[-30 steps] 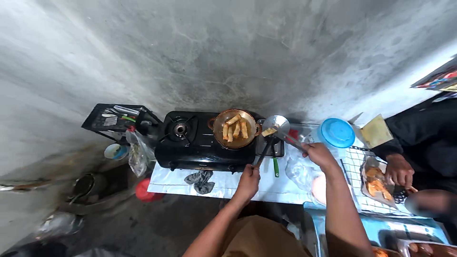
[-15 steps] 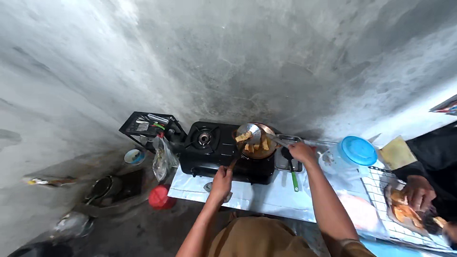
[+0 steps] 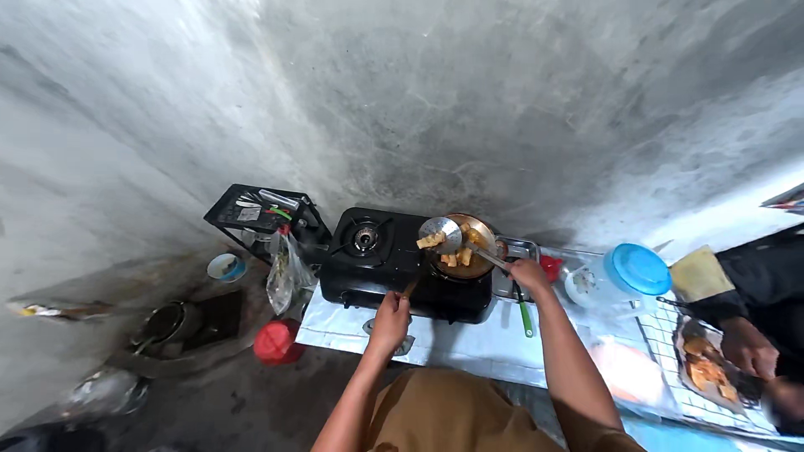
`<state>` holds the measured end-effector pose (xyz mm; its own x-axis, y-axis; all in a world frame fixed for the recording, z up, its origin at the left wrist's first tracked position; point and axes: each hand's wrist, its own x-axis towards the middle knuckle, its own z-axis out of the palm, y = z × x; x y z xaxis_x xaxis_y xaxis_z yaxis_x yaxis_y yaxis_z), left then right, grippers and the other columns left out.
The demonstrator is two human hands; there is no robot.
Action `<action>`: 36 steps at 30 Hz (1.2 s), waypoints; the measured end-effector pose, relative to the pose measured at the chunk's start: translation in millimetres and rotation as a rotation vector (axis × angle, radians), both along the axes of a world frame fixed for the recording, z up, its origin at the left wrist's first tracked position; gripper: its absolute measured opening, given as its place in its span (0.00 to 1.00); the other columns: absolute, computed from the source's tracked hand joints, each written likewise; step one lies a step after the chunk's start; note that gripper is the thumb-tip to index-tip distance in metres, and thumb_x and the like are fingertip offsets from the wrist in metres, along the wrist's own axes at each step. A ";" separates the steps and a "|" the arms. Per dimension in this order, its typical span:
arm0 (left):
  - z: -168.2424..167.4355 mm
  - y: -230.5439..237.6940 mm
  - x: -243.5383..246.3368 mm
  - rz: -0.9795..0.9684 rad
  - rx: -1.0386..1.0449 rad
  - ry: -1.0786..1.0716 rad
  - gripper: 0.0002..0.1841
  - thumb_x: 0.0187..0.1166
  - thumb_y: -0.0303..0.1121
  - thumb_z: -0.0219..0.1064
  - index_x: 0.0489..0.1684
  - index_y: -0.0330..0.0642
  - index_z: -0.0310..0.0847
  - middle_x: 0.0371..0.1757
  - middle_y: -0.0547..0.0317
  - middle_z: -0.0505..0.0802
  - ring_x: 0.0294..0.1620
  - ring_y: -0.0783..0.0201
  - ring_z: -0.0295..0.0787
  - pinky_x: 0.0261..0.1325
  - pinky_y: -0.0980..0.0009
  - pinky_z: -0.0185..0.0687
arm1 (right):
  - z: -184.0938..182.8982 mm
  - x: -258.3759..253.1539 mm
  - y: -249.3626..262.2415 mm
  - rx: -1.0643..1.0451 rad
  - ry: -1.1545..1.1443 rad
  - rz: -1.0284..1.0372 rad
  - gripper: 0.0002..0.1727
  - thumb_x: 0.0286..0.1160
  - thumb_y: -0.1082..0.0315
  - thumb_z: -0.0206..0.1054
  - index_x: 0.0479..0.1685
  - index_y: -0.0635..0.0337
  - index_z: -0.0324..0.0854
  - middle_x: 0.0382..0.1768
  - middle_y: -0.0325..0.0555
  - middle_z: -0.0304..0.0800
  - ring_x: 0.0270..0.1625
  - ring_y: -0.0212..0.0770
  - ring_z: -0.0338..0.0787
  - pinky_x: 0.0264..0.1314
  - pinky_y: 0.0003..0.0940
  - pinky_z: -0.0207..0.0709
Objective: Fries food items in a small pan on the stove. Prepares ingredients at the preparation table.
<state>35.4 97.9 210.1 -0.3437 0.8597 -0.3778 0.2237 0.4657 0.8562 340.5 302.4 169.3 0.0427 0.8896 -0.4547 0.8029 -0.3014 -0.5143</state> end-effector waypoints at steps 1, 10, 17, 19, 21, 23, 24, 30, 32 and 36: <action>-0.6 1.2 -1.4 -0.006 -0.001 0.005 0.13 0.92 0.38 0.51 0.55 0.39 0.76 0.27 0.60 0.80 0.22 0.66 0.77 0.30 0.67 0.77 | -2.9 -1.6 -2.7 0.005 0.026 -0.014 0.25 0.85 0.47 0.62 0.46 0.62 0.90 0.43 0.53 0.93 0.47 0.52 0.90 0.57 0.59 0.79; -1.3 9.1 -13.1 -0.134 -0.055 0.157 0.16 0.92 0.41 0.50 0.59 0.39 0.76 0.29 0.57 0.82 0.28 0.61 0.81 0.37 0.59 0.81 | 47.7 -10.3 -32.7 0.241 -0.155 -0.015 0.22 0.87 0.49 0.59 0.63 0.54 0.87 0.54 0.56 0.93 0.61 0.59 0.90 0.66 0.66 0.77; 3.8 14.1 -26.5 -0.236 -0.020 0.196 0.14 0.89 0.40 0.52 0.54 0.41 0.78 0.26 0.59 0.80 0.25 0.62 0.78 0.33 0.60 0.78 | 56.7 -43.1 -16.8 0.619 -0.431 0.388 0.15 0.87 0.59 0.62 0.63 0.55 0.85 0.59 0.53 0.92 0.63 0.57 0.91 0.65 0.61 0.80; 3.6 15.7 -30.2 -0.254 -0.005 0.204 0.14 0.88 0.40 0.53 0.51 0.41 0.79 0.25 0.60 0.79 0.24 0.62 0.77 0.32 0.60 0.76 | 51.4 -43.0 -6.1 0.698 -0.475 0.501 0.14 0.85 0.62 0.65 0.63 0.54 0.86 0.58 0.51 0.92 0.61 0.55 0.91 0.63 0.59 0.79; 1.3 17.0 -32.8 -0.257 -0.003 0.216 0.13 0.88 0.40 0.53 0.50 0.41 0.79 0.24 0.60 0.79 0.24 0.63 0.76 0.31 0.60 0.76 | 55.8 -41.2 -2.9 0.677 -0.506 0.569 0.14 0.82 0.62 0.68 0.63 0.52 0.85 0.58 0.49 0.92 0.61 0.54 0.90 0.62 0.59 0.78; -2.6 19.0 -35.8 -0.248 0.001 0.222 0.13 0.88 0.40 0.53 0.50 0.41 0.79 0.25 0.60 0.79 0.24 0.62 0.76 0.32 0.60 0.75 | 64.6 -36.2 -3.9 0.652 -0.503 0.596 0.15 0.80 0.62 0.70 0.62 0.52 0.86 0.58 0.48 0.92 0.60 0.54 0.91 0.63 0.60 0.78; -4.6 19.5 -37.2 -0.241 0.005 0.225 0.14 0.88 0.40 0.53 0.50 0.41 0.79 0.25 0.60 0.79 0.25 0.62 0.76 0.33 0.60 0.76 | 69.1 -32.2 -5.8 0.643 -0.487 0.597 0.15 0.79 0.62 0.70 0.61 0.52 0.86 0.58 0.48 0.93 0.60 0.54 0.91 0.63 0.61 0.77; -1.7 28.7 -43.2 -0.185 0.011 0.231 0.14 0.88 0.39 0.52 0.51 0.40 0.79 0.23 0.61 0.77 0.22 0.64 0.74 0.30 0.61 0.74 | 71.4 -4.5 -14.6 0.433 -0.380 0.268 0.18 0.83 0.50 0.67 0.63 0.47 0.88 0.51 0.55 0.94 0.55 0.63 0.92 0.56 0.71 0.80; 2.7 32.3 -45.0 -0.171 0.029 0.254 0.13 0.88 0.39 0.52 0.49 0.41 0.80 0.24 0.61 0.78 0.23 0.63 0.75 0.32 0.61 0.74 | 65.0 0.5 -15.4 0.338 -0.349 0.143 0.20 0.84 0.46 0.64 0.58 0.49 0.90 0.46 0.60 0.94 0.53 0.66 0.92 0.54 0.73 0.79; 18.2 36.5 -48.7 -0.141 0.093 0.274 0.13 0.87 0.38 0.52 0.46 0.40 0.81 0.25 0.60 0.79 0.25 0.64 0.75 0.32 0.61 0.74 | 44.0 4.1 -15.1 0.130 -0.208 0.091 0.22 0.83 0.48 0.63 0.46 0.58 0.92 0.46 0.60 0.93 0.55 0.64 0.91 0.59 0.72 0.77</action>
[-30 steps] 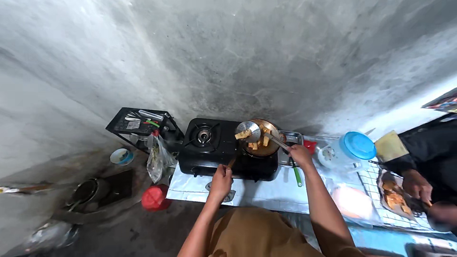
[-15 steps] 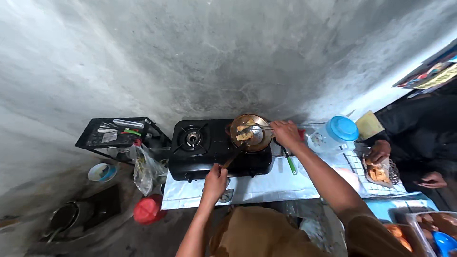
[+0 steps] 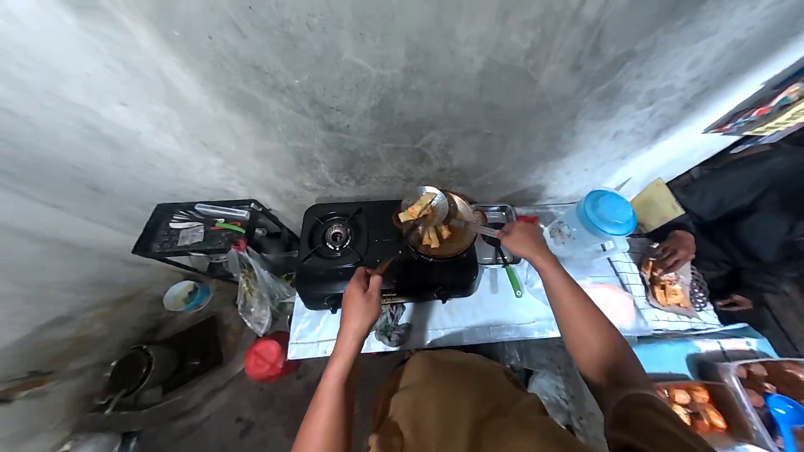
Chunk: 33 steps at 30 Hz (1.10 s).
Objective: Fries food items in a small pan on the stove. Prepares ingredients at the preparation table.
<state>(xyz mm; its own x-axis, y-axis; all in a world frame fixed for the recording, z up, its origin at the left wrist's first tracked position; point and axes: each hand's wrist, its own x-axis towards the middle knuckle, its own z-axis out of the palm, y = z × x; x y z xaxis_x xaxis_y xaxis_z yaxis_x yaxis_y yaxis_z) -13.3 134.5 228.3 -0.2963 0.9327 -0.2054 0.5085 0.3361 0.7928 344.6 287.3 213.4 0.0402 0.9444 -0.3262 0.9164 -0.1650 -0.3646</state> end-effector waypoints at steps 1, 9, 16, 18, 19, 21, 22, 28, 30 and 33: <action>3.8 0.9 -0.9 0.006 0.015 -0.005 0.13 0.87 0.38 0.52 0.45 0.41 0.81 0.25 0.61 0.78 0.24 0.65 0.75 0.32 0.62 0.73 | -7.4 -0.2 1.2 -0.038 0.031 0.000 0.22 0.83 0.47 0.63 0.46 0.57 0.92 0.46 0.58 0.94 0.55 0.62 0.91 0.60 0.71 0.77; 5.7 -4.6 -0.1 0.034 0.052 0.027 0.14 0.86 0.39 0.53 0.44 0.40 0.81 0.25 0.61 0.79 0.25 0.64 0.75 0.33 0.60 0.73 | -54.8 -4.0 8.9 -0.115 0.279 -0.056 0.23 0.85 0.48 0.62 0.44 0.59 0.91 0.43 0.49 0.96 0.50 0.51 0.92 0.61 0.60 0.79; -5.8 -21.2 6.4 0.079 -0.019 0.029 0.13 0.88 0.39 0.55 0.46 0.41 0.81 0.23 0.62 0.78 0.23 0.65 0.74 0.31 0.61 0.73 | -14.1 9.3 -7.7 0.027 0.138 -0.111 0.21 0.86 0.47 0.59 0.53 0.52 0.92 0.47 0.49 0.96 0.55 0.54 0.93 0.63 0.65 0.79; -9.7 -23.2 9.2 0.079 -0.018 0.025 0.13 0.87 0.39 0.55 0.46 0.42 0.81 0.23 0.62 0.78 0.23 0.65 0.75 0.31 0.61 0.74 | 7.5 5.0 -15.5 0.098 0.054 -0.088 0.20 0.86 0.48 0.60 0.58 0.49 0.90 0.50 0.51 0.96 0.58 0.56 0.92 0.65 0.65 0.78; -12.0 -23.3 10.7 0.075 -0.018 0.024 0.13 0.87 0.39 0.55 0.45 0.42 0.81 0.23 0.62 0.78 0.23 0.65 0.74 0.31 0.62 0.73 | 15.3 2.3 -19.1 0.145 0.021 -0.059 0.19 0.86 0.49 0.61 0.59 0.49 0.90 0.50 0.52 0.96 0.59 0.58 0.92 0.65 0.66 0.78; -14.6 -23.1 13.3 0.074 -0.022 0.012 0.13 0.88 0.39 0.55 0.44 0.41 0.82 0.23 0.61 0.78 0.23 0.64 0.74 0.31 0.61 0.73 | 25.0 -3.4 -25.3 0.249 -0.027 0.031 0.19 0.86 0.51 0.63 0.62 0.51 0.88 0.51 0.57 0.95 0.58 0.62 0.92 0.62 0.68 0.78; -15.6 -23.1 14.3 0.074 -0.021 0.004 0.13 0.88 0.39 0.55 0.44 0.40 0.81 0.23 0.61 0.78 0.22 0.64 0.74 0.30 0.61 0.73 | 26.4 -6.0 -27.4 0.295 -0.045 0.086 0.19 0.86 0.52 0.63 0.63 0.52 0.88 0.52 0.57 0.95 0.57 0.63 0.92 0.61 0.68 0.79; -19.8 -19.6 13.9 0.056 0.008 -0.060 0.14 0.87 0.38 0.54 0.41 0.39 0.82 0.20 0.62 0.76 0.16 0.67 0.70 0.22 0.65 0.69 | -1.6 5.8 -23.0 0.698 -0.202 0.481 0.13 0.85 0.61 0.64 0.60 0.50 0.88 0.59 0.44 0.93 0.60 0.51 0.92 0.63 0.56 0.81; -18.5 -18.4 11.9 0.066 0.015 -0.083 0.14 0.87 0.38 0.53 0.37 0.41 0.81 0.17 0.65 0.75 0.14 0.69 0.68 0.18 0.68 0.68 | -7.2 9.7 -19.0 0.754 -0.243 0.551 0.11 0.87 0.63 0.63 0.57 0.48 0.88 0.61 0.42 0.92 0.58 0.50 0.90 0.60 0.54 0.79; -17.2 -15.4 9.0 0.084 0.009 -0.155 0.15 0.89 0.37 0.51 0.36 0.43 0.80 0.15 0.67 0.73 0.11 0.71 0.66 0.16 0.72 0.65 | -10.3 13.7 -17.1 0.773 -0.260 0.555 0.11 0.86 0.64 0.63 0.57 0.51 0.88 0.61 0.43 0.92 0.57 0.50 0.90 0.60 0.54 0.78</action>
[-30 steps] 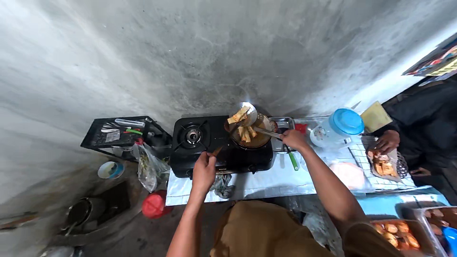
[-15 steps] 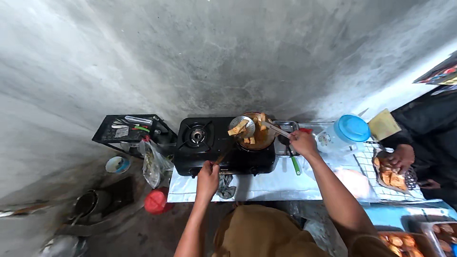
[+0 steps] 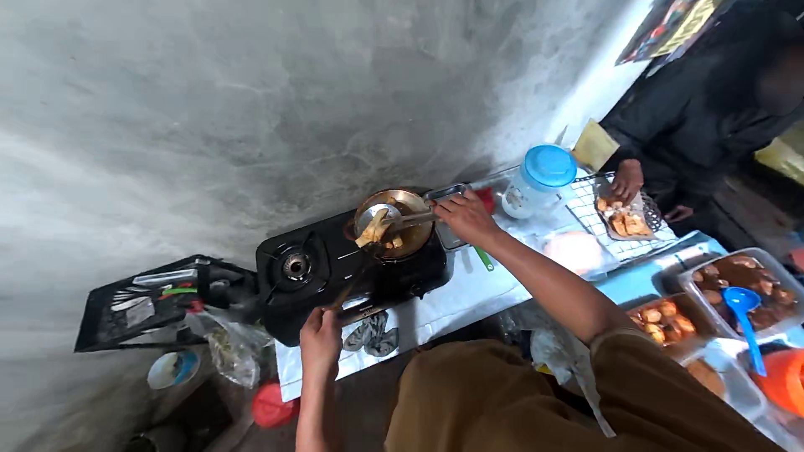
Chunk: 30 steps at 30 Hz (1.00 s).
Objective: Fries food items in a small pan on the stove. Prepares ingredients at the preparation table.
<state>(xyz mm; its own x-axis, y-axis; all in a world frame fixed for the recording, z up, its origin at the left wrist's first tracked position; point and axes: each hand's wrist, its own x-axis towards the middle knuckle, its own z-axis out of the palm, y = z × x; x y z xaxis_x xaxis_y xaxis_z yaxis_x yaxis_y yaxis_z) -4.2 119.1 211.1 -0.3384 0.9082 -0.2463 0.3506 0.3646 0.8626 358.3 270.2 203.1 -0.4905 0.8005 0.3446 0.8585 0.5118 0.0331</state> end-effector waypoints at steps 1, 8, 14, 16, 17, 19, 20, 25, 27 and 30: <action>0.8 0.8 -1.6 0.005 0.000 -0.005 0.15 0.90 0.37 0.51 0.37 0.42 0.81 0.15 0.67 0.73 0.11 0.71 0.66 0.15 0.73 0.65 | 3.1 0.8 -0.7 -0.004 0.009 -0.022 0.11 0.85 0.64 0.65 0.58 0.52 0.88 0.59 0.44 0.92 0.57 0.51 0.91 0.61 0.55 0.78; 7.0 3.7 -5.0 -0.010 0.061 0.054 0.15 0.90 0.38 0.50 0.44 0.38 0.80 0.20 0.67 0.76 0.14 0.73 0.69 0.18 0.72 0.70 | 8.3 5.1 -16.2 -0.587 0.246 -0.482 0.17 0.82 0.53 0.64 0.57 0.54 0.87 0.50 0.57 0.93 0.55 0.62 0.92 0.55 0.68 0.82; 21.4 3.3 3.8 0.020 0.101 0.006 0.14 0.90 0.36 0.49 0.39 0.42 0.78 0.17 0.72 0.73 0.11 0.76 0.66 0.15 0.77 0.66 | -31.6 -11.3 -3.2 -0.974 0.526 -0.581 0.25 0.82 0.46 0.61 0.38 0.62 0.87 0.41 0.60 0.91 0.49 0.61 0.92 0.47 0.68 0.82; 22.7 3.7 3.8 0.021 0.108 0.007 0.14 0.90 0.36 0.49 0.39 0.42 0.78 0.17 0.72 0.73 0.11 0.76 0.66 0.14 0.77 0.66 | -31.7 -19.0 -1.4 -1.031 0.570 -0.577 0.26 0.84 0.47 0.60 0.36 0.64 0.87 0.40 0.59 0.90 0.47 0.59 0.91 0.47 0.66 0.81; 23.2 3.8 3.9 0.025 0.106 0.008 0.13 0.90 0.36 0.49 0.38 0.43 0.78 0.16 0.72 0.73 0.11 0.76 0.67 0.14 0.77 0.66 | -33.1 -22.8 0.0 -1.056 0.591 -0.570 0.26 0.84 0.47 0.60 0.36 0.64 0.87 0.40 0.58 0.91 0.47 0.58 0.92 0.48 0.65 0.81; 23.6 3.3 4.6 0.033 0.106 0.004 0.13 0.90 0.36 0.50 0.38 0.43 0.78 0.16 0.72 0.73 0.10 0.75 0.66 0.14 0.77 0.66 | -35.9 -29.3 1.1 -1.094 0.634 -0.561 0.26 0.85 0.47 0.60 0.37 0.63 0.89 0.40 0.55 0.93 0.47 0.55 0.92 0.51 0.64 0.81; 23.0 2.8 4.5 0.033 0.109 -0.002 0.13 0.90 0.36 0.50 0.38 0.44 0.78 0.16 0.72 0.73 0.10 0.76 0.66 0.13 0.77 0.65 | -37.5 -31.7 0.8 -1.096 0.651 -0.559 0.26 0.85 0.47 0.60 0.37 0.62 0.89 0.39 0.53 0.94 0.46 0.53 0.92 0.51 0.63 0.80; 18.9 -0.3 3.7 0.035 0.104 -0.002 0.13 0.90 0.35 0.50 0.39 0.42 0.78 0.16 0.71 0.73 0.11 0.76 0.66 0.14 0.78 0.64 | -42.7 -28.7 0.6 -1.064 0.643 -0.519 0.25 0.87 0.48 0.58 0.41 0.61 0.90 0.43 0.52 0.95 0.50 0.54 0.92 0.55 0.63 0.80; 16.2 -0.7 2.1 0.038 0.106 0.023 0.13 0.90 0.35 0.51 0.39 0.41 0.79 0.17 0.70 0.73 0.11 0.75 0.66 0.15 0.77 0.64 | -39.9 -25.9 -2.4 -1.026 0.651 -0.515 0.24 0.87 0.49 0.58 0.43 0.60 0.91 0.43 0.52 0.95 0.52 0.55 0.92 0.57 0.64 0.80; 11.3 -1.0 -2.2 0.033 0.109 0.068 0.13 0.89 0.35 0.52 0.39 0.40 0.80 0.18 0.68 0.74 0.13 0.73 0.66 0.17 0.74 0.66 | -41.5 -21.1 -8.0 -0.955 0.691 -0.539 0.22 0.86 0.49 0.60 0.44 0.58 0.91 0.43 0.53 0.95 0.50 0.56 0.93 0.56 0.66 0.81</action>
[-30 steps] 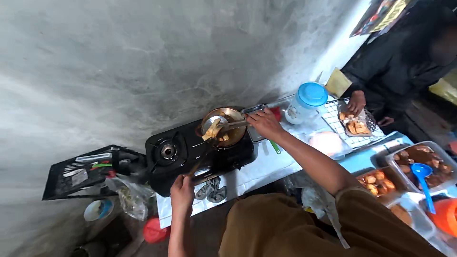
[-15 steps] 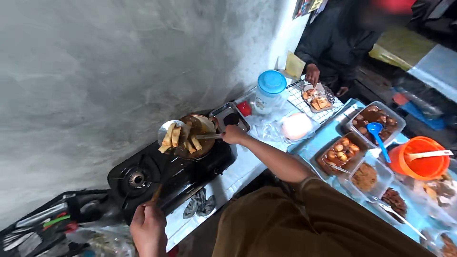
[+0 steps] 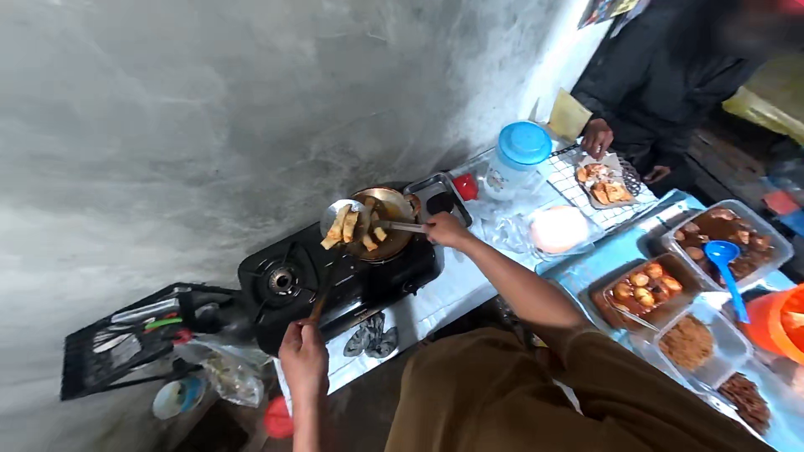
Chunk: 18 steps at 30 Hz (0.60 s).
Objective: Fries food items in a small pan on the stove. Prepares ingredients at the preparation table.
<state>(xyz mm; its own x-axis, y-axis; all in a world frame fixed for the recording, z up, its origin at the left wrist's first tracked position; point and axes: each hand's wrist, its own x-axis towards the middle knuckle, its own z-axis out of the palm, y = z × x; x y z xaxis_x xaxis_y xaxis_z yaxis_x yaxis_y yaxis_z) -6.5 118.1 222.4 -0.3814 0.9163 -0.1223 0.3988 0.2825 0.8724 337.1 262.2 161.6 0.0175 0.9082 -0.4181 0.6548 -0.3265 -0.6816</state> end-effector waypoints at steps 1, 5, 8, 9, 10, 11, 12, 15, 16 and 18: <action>-1.3 0.4 -1.5 -0.004 -0.004 0.019 0.13 0.88 0.36 0.52 0.38 0.40 0.80 0.18 0.68 0.74 0.14 0.72 0.67 0.18 0.73 0.67 | 2.7 2.1 -2.7 0.015 0.003 -0.019 0.22 0.87 0.50 0.61 0.44 0.59 0.90 0.43 0.55 0.94 0.50 0.57 0.93 0.55 0.67 0.80; -7.7 0.2 -3.5 -0.025 -0.015 0.039 0.15 0.88 0.37 0.50 0.41 0.40 0.81 0.19 0.67 0.74 0.14 0.71 0.68 0.19 0.72 0.68 | 2.1 13.2 -2.7 0.044 -0.062 -0.042 0.20 0.86 0.50 0.61 0.47 0.56 0.92 0.45 0.52 0.95 0.53 0.56 0.93 0.58 0.66 0.81; -9.5 -0.2 -0.2 -0.024 -0.012 0.024 0.14 0.88 0.36 0.50 0.39 0.40 0.81 0.18 0.68 0.74 0.14 0.72 0.67 0.18 0.73 0.66 | 9.6 19.3 -11.4 0.107 -0.114 -0.082 0.18 0.85 0.51 0.62 0.49 0.54 0.91 0.47 0.54 0.93 0.53 0.58 0.92 0.54 0.67 0.80; -10.2 -0.1 0.2 -0.026 -0.014 0.027 0.14 0.88 0.36 0.50 0.39 0.40 0.81 0.18 0.68 0.74 0.13 0.72 0.67 0.18 0.72 0.66 | 14.8 20.1 -16.0 0.144 -0.126 -0.104 0.17 0.86 0.51 0.63 0.50 0.53 0.90 0.45 0.55 0.93 0.51 0.60 0.92 0.50 0.68 0.80; -10.9 0.1 0.5 -0.026 -0.016 0.033 0.14 0.88 0.36 0.50 0.39 0.40 0.81 0.18 0.67 0.74 0.14 0.71 0.68 0.18 0.72 0.67 | 21.1 21.0 -15.9 0.137 -0.157 -0.113 0.17 0.85 0.51 0.62 0.54 0.51 0.90 0.46 0.54 0.94 0.52 0.59 0.92 0.52 0.68 0.81; -11.2 0.2 1.3 -0.026 -0.022 0.038 0.14 0.88 0.36 0.50 0.39 0.40 0.81 0.18 0.67 0.74 0.14 0.71 0.68 0.18 0.72 0.67 | 26.9 21.8 -15.9 0.140 -0.182 -0.117 0.17 0.85 0.51 0.62 0.56 0.49 0.90 0.47 0.53 0.94 0.54 0.58 0.92 0.54 0.68 0.81; -11.1 0.3 2.7 -0.028 -0.031 0.043 0.14 0.88 0.35 0.50 0.40 0.40 0.81 0.18 0.67 0.74 0.14 0.72 0.68 0.19 0.72 0.67 | 31.4 22.6 -16.9 0.158 -0.202 -0.115 0.17 0.86 0.51 0.61 0.58 0.47 0.89 0.48 0.53 0.94 0.54 0.59 0.92 0.55 0.68 0.80; -10.3 1.1 6.2 -0.040 -0.058 0.049 0.14 0.88 0.35 0.50 0.40 0.39 0.81 0.19 0.67 0.74 0.15 0.72 0.69 0.21 0.71 0.68 | 37.8 24.3 -25.8 0.289 -0.233 -0.090 0.18 0.87 0.51 0.61 0.62 0.46 0.88 0.46 0.54 0.95 0.50 0.61 0.93 0.51 0.70 0.81; -10.5 1.2 6.6 -0.041 -0.056 0.048 0.14 0.88 0.34 0.50 0.40 0.39 0.81 0.19 0.66 0.74 0.16 0.72 0.68 0.22 0.71 0.68 | 37.9 24.0 -30.3 0.361 -0.227 -0.072 0.17 0.88 0.51 0.61 0.62 0.48 0.87 0.44 0.56 0.94 0.46 0.63 0.93 0.46 0.71 0.81; -11.2 1.9 6.0 -0.046 -0.057 0.057 0.14 0.87 0.35 0.51 0.40 0.39 0.81 0.19 0.66 0.74 0.17 0.71 0.68 0.23 0.70 0.68 | 34.6 23.2 -28.8 0.451 -0.264 -0.036 0.17 0.88 0.52 0.61 0.62 0.47 0.88 0.43 0.53 0.95 0.44 0.60 0.94 0.46 0.70 0.81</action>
<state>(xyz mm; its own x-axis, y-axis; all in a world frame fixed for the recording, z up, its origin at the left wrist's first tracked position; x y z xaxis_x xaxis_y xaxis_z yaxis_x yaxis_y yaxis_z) -0.5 120.0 211.2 -0.3465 0.9254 -0.1538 0.4608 0.3107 0.8313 360.4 233.4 196.2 0.1042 0.9939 0.0369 0.8170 -0.0644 -0.5730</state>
